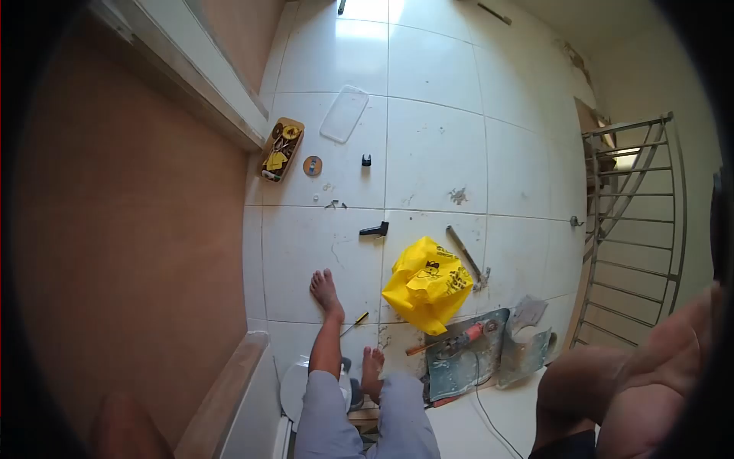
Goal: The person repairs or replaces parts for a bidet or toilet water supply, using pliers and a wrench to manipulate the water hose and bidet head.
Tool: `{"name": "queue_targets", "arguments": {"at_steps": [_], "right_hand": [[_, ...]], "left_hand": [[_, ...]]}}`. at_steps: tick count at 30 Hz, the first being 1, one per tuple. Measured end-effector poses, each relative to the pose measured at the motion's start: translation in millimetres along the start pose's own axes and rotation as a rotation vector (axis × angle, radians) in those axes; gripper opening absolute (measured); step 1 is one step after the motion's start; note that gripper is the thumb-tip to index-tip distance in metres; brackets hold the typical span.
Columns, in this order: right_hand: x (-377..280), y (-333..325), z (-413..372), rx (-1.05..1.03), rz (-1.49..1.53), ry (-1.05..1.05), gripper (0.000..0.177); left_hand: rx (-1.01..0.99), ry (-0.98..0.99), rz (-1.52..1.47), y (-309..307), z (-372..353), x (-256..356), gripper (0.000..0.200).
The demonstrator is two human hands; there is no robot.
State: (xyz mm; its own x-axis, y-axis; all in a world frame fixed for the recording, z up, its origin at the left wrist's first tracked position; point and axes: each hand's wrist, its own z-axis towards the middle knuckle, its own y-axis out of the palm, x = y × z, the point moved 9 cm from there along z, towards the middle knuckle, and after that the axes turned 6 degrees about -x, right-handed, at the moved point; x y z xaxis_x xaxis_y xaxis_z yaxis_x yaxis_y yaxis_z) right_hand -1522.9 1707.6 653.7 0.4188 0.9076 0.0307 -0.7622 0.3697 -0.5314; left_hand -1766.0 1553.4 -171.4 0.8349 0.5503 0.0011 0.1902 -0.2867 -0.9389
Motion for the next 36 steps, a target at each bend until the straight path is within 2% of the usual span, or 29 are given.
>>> {"name": "queue_targets", "arguments": {"at_steps": [2, 3, 5, 6, 8, 9, 10, 11, 12, 13, 14, 15, 16, 19, 21, 22, 23, 24, 25, 27, 29, 30, 33, 34, 36], "right_hand": [[21.5, 43.4, -4.0, 0.033, 0.013, 0.026, 0.041], [29.8, 59.5, -6.1, 0.05, 0.015, 0.036, 0.041], [59.0, 95.4, -14.3, 0.028, 0.067, 0.131, 0.039], [78.5, 120.8, -23.2, 0.003, 0.102, 0.229, 0.039], [105.8, 180.7, -66.1, -0.036, 0.171, 0.483, 0.038], [118.0, 213.2, -99.3, -0.059, 0.226, 0.649, 0.037], [128.4, 246.1, -139.7, -0.099, 0.298, 0.875, 0.037], [134.5, 275.9, -178.3, -0.13, 0.363, 1.069, 0.036], [136.9, 305.3, -227.4, -0.169, 0.428, 1.27, 0.036], [132.1, 333.7, -283.5, -0.209, 0.489, 1.465, 0.035], [122.2, 360.1, -349.4, -0.246, 0.542, 1.662, 0.035], [105.1, 383.2, -418.2, -0.286, 0.577, 1.841, 0.034], [83.5, 403.8, -489.7, -0.327, 0.608, 2.013, 0.034], [10.5, 458.1, -657.3, -0.419, 0.704, 2.472, 0.033], [-21.2, 494.4, -713.2, -0.389, 0.793, 2.708, 0.034], [-24.7, 511.7, -724.6, -0.364, 0.794, 2.756, 0.036], [-23.6, 530.0, -733.0, -0.377, 0.787, 2.769, 0.036], [-21.2, 540.8, -743.2, -0.283, 0.666, 2.816, 0.038], [-20.4, 546.5, -753.4, -0.187, 0.54, 2.856, 0.04], [-17.7, 560.9, -771.7, -0.175, 0.434, 2.89, 0.041], [-14.9, 562.5, -783.1, -0.149, 0.319, 2.901, 0.042], [-15.9, 562.3, -781.3, -0.136, 0.33, 2.901, 0.042], [-10.4, 556.6, -765.8, -0.123, 0.418, 2.867, 0.037], [-6.0, 559.6, -755.6, -0.058, 0.559, 2.789, 0.034], [-2.6, 563.5, -739.5, 0.019, 0.815, 2.651, 0.028]], "left_hand": [[-0.009, -0.069, 0.036, 33.5, 22.8, -7.1, 0.017], [-0.195, -0.113, 0.041, 31.3, 27.1, -2.9, 0.015], [-0.027, -0.02, 0.084, 19.3, 23.5, 7.6, 0.014], [-0.167, -0.187, -0.204, 57.4, 26.1, -9.8, 0.017], [-0.246, 0.076, 0.257, 73.4, 30.5, 3.2, 0.027], [-0.092, -0.095, -0.045, -21.1, 57.0, -20.9, 0.028], [0.127, -0.122, -0.567, -198.2, 90.5, -32.0, 0.03], [0.282, -0.012, -0.993, -368.8, 115.2, -30.3, 0.031], [0.383, 0.219, -1.383, -525.1, 139.0, -17.4, 0.033], [0.383, 0.406, -1.578, -588.3, 156.7, 2.4, 0.035], [0.349, 0.526, -1.676, -614.8, 171.6, 14.6, 0.038], [0.273, 0.547, -1.696, -614.2, 190.5, 29.3, 0.04], [0.19, 0.488, -1.65, -570.9, 212.0, 46.2, 0.038], [-0.181, 0.203, -1.279, -322.8, 258.2, 59.6, 0.032], [-0.292, 0.189, -0.913, -194.8, 272.8, 58.6, 0.031], [-0.269, 0.235, -0.669, -157.7, 281.2, 62.6, 0.033], [-0.265, 0.253, -0.547, -131.9, 291.9, 68.5, 0.034], [-0.259, 0.27, -0.425, -106.8, 302.5, 74.5, 0.034], [-0.142, 0.315, -0.388, -97.4, 314.7, 80.6, 0.034], [-0.037, 0.345, -0.346, -78.0, 329.4, 87.4, 0.034], [-0.032, 0.375, -0.273, -54.7, 343.0, 101.8, 0.031], [-0.011, 0.353, -0.247, -52.2, 344.5, 102.7, 0.024], [-0.065, 0.271, -0.311, -42.5, 348.5, 94.2, 0.021], [-0.057, 0.268, -0.315, -41.9, 351.1, 92.4, 0.021], [-0.206, 0.175, -0.402, -28.8, 353.5, 82.7, 0.022]]}}
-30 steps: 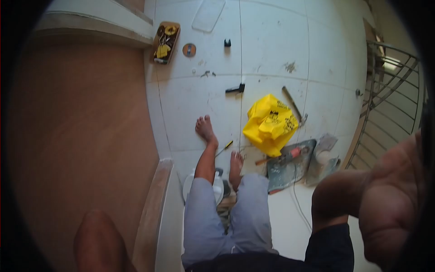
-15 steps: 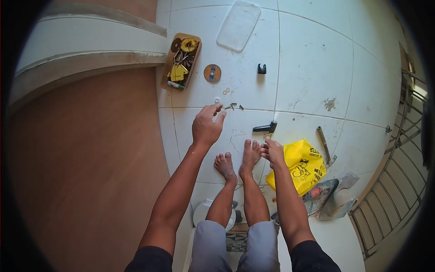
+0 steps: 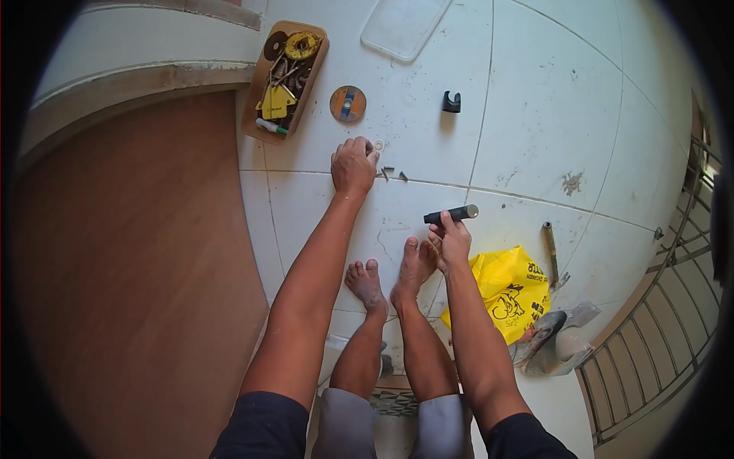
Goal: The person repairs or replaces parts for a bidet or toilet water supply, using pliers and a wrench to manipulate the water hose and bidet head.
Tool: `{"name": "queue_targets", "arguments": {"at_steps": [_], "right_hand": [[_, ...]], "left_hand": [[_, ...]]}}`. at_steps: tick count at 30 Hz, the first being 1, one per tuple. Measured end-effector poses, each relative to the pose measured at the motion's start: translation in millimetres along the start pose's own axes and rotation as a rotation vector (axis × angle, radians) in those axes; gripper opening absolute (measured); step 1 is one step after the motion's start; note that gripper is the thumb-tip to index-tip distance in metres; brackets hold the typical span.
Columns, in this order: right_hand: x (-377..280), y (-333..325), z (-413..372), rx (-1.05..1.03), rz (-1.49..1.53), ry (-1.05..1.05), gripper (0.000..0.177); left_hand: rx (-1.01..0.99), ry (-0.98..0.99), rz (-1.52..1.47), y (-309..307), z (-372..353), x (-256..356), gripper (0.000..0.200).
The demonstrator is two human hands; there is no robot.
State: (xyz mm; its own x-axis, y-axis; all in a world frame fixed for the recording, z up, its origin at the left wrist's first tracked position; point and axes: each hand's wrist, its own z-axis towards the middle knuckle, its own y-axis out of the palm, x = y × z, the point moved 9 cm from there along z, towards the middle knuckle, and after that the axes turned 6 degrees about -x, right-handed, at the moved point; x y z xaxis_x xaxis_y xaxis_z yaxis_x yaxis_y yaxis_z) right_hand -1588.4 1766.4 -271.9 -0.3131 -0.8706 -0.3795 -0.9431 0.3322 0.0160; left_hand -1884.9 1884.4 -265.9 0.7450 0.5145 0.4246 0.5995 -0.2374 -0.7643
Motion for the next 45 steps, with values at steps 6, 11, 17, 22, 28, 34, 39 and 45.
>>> {"name": "queue_targets", "arguments": {"at_steps": [6, 11, 17, 22, 28, 34, 39, 45], "right_hand": [[-32.4, 16.0, -34.0, -0.208, -0.057, -0.075, 0.029], [-37.6, 24.6, -53.3, -0.329, 0.234, 0.025, 0.026], [-84.0, 47.5, -132.3, -0.545, 0.672, 0.095, 0.032], [-142.6, 45.4, -262.8, -0.597, 0.752, 0.048, 0.034], [-219.6, -2.8, -512.1, -0.199, 0.122, -0.569, 0.031], [-233.5, -49.8, -673.0, -0.043, -0.002, -0.773, 0.027], [-232.6, -100.0, -784.4, 0.096, -0.173, -0.959, 0.019], [-191.7, -216.7, -875.1, 0.314, 0.065, -1.015, 0.028]], "left_hand": [[0.111, 0.063, 0.058, -19.7, -5.1, 17.7, 0.021], [0.091, 0.173, 0.117, -9.2, 7.0, 29.1, 0.018], [-0.035, 0.107, -0.566, -55.8, -75.1, 64.7, 0.017], [-0.299, -0.129, -1.006, -160.7, -227.5, 149.4, 0.024], [-0.475, 0.017, -1.014, -270.9, -383.2, 250.9, 0.029], [-0.629, 0.204, -0.925, -340.3, -489.0, 319.8, 0.031], [-0.749, 0.253, -0.859, -389.8, -577.7, 382.6, 0.032], [-1.222, 0.24, -0.836, -347.8, -698.9, 455.6, 0.035]]}}
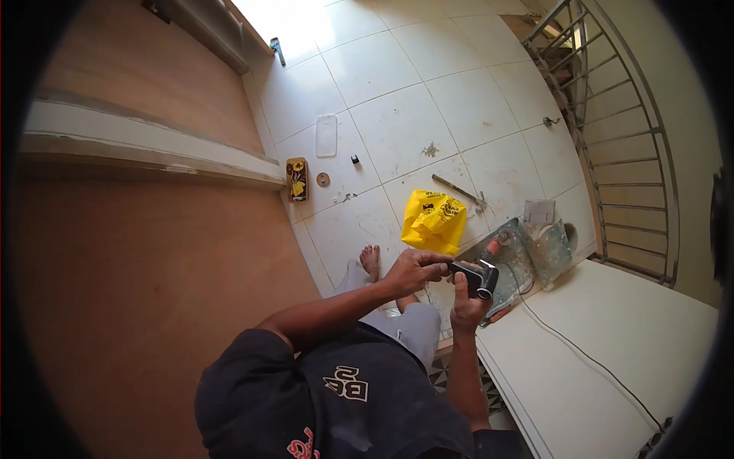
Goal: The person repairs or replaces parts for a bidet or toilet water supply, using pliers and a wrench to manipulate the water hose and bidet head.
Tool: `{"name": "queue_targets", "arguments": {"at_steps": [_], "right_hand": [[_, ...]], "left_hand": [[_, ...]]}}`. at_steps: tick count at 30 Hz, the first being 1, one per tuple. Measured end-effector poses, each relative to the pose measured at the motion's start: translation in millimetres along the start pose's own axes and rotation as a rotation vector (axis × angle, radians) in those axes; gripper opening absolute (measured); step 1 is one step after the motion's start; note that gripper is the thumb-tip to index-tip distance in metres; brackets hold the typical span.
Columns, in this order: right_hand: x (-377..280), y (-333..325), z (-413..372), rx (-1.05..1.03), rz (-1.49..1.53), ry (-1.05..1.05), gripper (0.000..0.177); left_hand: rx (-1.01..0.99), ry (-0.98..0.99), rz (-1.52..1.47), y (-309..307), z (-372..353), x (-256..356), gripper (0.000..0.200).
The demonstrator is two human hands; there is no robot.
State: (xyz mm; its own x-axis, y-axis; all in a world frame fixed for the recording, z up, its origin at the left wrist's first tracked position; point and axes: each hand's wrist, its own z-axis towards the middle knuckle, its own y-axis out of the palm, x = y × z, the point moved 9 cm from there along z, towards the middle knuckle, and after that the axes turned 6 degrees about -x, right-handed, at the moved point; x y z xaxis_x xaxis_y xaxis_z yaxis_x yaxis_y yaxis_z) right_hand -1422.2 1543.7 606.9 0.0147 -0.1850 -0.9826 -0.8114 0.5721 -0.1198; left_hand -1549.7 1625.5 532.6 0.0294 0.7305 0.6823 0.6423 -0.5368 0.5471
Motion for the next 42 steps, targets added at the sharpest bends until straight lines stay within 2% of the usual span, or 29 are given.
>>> {"name": "queue_targets", "arguments": {"at_steps": [2, 4, 6, 8, 10, 11, 16, 19, 21, 22, 24, 28, 30, 33, 36, 37, 40, 42], "right_hand": [[2.5, -54.2, -19.2, 0.204, 0.249, 0.053, 0.029], [0.2, -111.9, -37.5, 0.27, 0.285, 0.066, 0.031], [3.2, -165.8, -62.5, 0.38, 0.481, 0.122, 0.032], [-10.6, -220.1, -85.0, 0.441, 0.524, 0.061, 0.036], [-25.2, -267.8, -108.9, 0.493, 0.551, -0.007, 0.036], [-30.1, -287.2, -120.6, 0.53, 0.569, -0.035, 0.035], [-38.7, -360.0, -162.9, 0.604, 0.662, -0.141, 0.035], [-35.7, -384.3, -178.2, 0.609, 0.79, -0.196, 0.036], [-30.3, -387.9, -182.9, 0.584, 0.975, -0.266, 0.036], [-26.5, -392.3, -185.7, 0.598, 0.974, -0.268, 0.036], [-24.5, -391.3, -188.2, 0.535, 1.162, -0.348, 0.036], [-25.5, -389.9, -188.8, 0.502, 1.365, -0.404, 0.036], [-28.1, -384.8, -185.6, 0.454, 1.484, -0.415, 0.036], [-34.5, -377.1, -179.7, 0.402, 1.579, -0.467, 0.037], [-46.1, -368.7, -169.6, 0.45, 1.642, -0.53, 0.037], [-50.4, -364.5, -166.2, 0.405, 1.656, -0.551, 0.037], [-51.6, -358.9, -161.5, 0.417, 1.684, -0.586, 0.039], [-47.4, -360.6, -167.0, 0.511, 1.707, -0.62, 0.04]], "left_hand": [[-0.117, -0.01, 0.034, 43.9, 14.3, -5.6, 0.037], [-0.28, -0.051, 0.125, 107.9, 26.4, -5.6, 0.035], [-0.329, -0.123, 0.232, 171.1, 32.7, -7.8, 0.031], [-0.406, -0.105, 0.205, 235.2, 43.0, -28.4, 0.031], [-0.436, -0.108, 0.299, 287.6, 42.3, -39.8, 0.031], [-0.475, -0.022, 0.289, 317.5, 41.0, -37.1, 0.029], [-0.596, -0.017, 0.365, 406.6, 38.5, -65.6, 0.026], [-0.66, 0.061, 0.478, 445.8, 37.0, -67.3, 0.022], [-0.749, 0.372, 0.741, 475.8, 26.3, -46.7, 0.021], [-0.761, 0.364, 0.741, 485.5, 26.9, -46.4, 0.021], [-0.822, 0.537, 0.81, 505.3, 15.9, -38.4, 0.023], [-0.851, 0.566, 0.783, 522.4, 10.8, -41.5, 0.027], [-0.875, 0.728, 0.731, 528.5, 5.0, -33.1, 0.029], [-0.92, 0.77, 0.717, 533.8, 3.5, -26.5, 0.032], [-0.999, 0.807, 0.746, 538.2, 4.1, -19.7, 0.033], [-1.021, 0.806, 0.74, 540.0, 3.7, -17.5, 0.033], [-1.048, 0.904, 0.801, 548.4, 5.2, -12.7, 0.034], [-1.082, 0.945, 0.823, 554.4, 2.0, -18.4, 0.035]]}}
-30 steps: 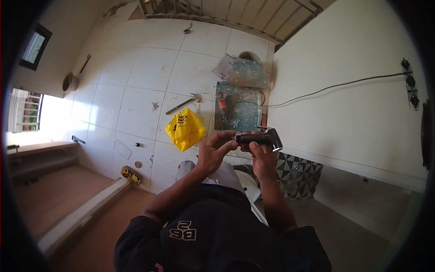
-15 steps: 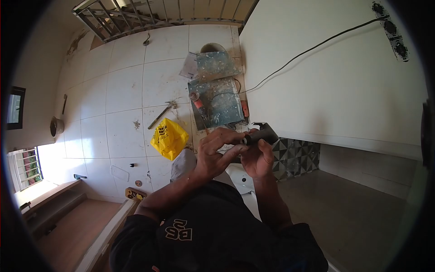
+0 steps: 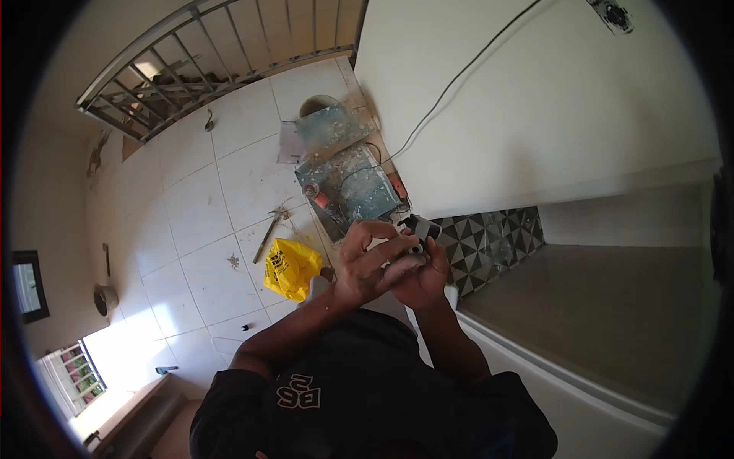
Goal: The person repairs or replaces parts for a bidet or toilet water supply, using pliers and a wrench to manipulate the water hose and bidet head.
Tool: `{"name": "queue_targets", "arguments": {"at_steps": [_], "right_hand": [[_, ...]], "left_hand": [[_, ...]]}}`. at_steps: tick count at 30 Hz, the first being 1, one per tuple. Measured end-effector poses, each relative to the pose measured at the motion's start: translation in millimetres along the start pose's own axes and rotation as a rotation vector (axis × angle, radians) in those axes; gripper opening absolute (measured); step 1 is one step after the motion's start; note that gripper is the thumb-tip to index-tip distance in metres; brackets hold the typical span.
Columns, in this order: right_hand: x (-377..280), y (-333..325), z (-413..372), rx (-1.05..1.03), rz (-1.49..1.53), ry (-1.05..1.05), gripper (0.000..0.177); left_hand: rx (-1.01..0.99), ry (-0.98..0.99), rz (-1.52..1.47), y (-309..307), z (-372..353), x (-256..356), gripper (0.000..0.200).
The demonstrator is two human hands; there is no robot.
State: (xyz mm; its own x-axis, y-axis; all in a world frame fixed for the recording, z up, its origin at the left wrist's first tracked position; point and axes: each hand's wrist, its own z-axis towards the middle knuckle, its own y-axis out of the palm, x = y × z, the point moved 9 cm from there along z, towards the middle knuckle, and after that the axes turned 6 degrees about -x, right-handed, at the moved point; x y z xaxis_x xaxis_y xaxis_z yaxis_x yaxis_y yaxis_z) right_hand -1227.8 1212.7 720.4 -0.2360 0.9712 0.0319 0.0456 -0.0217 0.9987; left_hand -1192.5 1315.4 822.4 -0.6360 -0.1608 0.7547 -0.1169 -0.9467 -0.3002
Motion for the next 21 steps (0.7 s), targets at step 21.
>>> {"name": "queue_targets", "arguments": {"at_steps": [21], "right_hand": [[-345.0, 11.7, -273.7, 0.075, 0.013, -1.04, 0.03]], "left_hand": [[-0.936, 0.42, -0.816, 488.1, 45.5, 148.8, 0.036]]}}
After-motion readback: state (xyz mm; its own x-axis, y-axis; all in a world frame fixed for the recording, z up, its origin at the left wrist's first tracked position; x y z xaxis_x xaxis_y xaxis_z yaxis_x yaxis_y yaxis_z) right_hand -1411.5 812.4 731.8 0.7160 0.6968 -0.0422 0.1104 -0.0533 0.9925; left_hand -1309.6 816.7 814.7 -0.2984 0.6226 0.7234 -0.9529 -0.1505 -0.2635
